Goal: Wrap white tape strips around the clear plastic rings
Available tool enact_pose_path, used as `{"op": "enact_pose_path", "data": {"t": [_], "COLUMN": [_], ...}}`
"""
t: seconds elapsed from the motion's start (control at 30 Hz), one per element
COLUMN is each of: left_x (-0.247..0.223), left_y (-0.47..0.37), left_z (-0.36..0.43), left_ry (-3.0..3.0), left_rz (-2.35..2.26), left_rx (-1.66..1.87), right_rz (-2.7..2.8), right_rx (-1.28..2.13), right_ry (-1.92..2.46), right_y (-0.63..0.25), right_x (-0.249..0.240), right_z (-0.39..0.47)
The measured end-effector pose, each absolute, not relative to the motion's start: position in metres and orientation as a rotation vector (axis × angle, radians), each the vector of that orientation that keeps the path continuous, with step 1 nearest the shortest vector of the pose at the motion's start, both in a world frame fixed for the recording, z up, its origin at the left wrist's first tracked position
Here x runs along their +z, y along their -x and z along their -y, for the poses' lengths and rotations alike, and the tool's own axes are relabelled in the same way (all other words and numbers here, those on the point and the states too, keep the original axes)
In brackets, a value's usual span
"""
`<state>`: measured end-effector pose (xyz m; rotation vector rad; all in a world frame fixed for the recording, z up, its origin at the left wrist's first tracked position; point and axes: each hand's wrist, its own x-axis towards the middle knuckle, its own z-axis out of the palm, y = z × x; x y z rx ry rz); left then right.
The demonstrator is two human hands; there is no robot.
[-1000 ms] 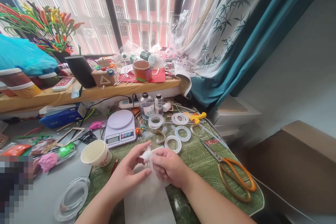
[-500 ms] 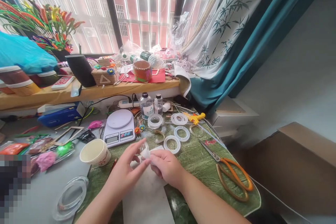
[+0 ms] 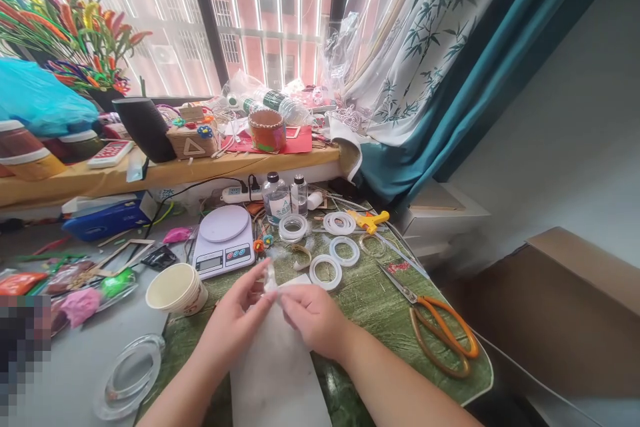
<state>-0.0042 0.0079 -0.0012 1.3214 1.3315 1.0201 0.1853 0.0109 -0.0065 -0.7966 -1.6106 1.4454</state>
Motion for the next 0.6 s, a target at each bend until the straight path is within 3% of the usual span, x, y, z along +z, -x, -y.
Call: {"op": "enact_pose_path", "data": {"t": [0.1, 0.33, 0.6], "left_x": [0.001, 0.024, 0.017], "left_y": [0.008, 0.006, 0.002], "left_z": [-0.013, -0.009, -0.007], "left_ry": [-0.904, -0.384, -0.515], "left_rz": [-1.201, -0.789, -0.833], "left_rx": [1.166, 1.125, 1.12], "right_rz": [1.682, 0.971, 0.904], "right_rx": [1.276, 1.316, 1.429], "right_ry": [0.858, 1.029, 0.995], "right_y": [-0.184, -0.183, -0.18], "right_x": [-0.006, -0.017, -0.022], "right_z": [-0.011, -0.026, -0.026]}}
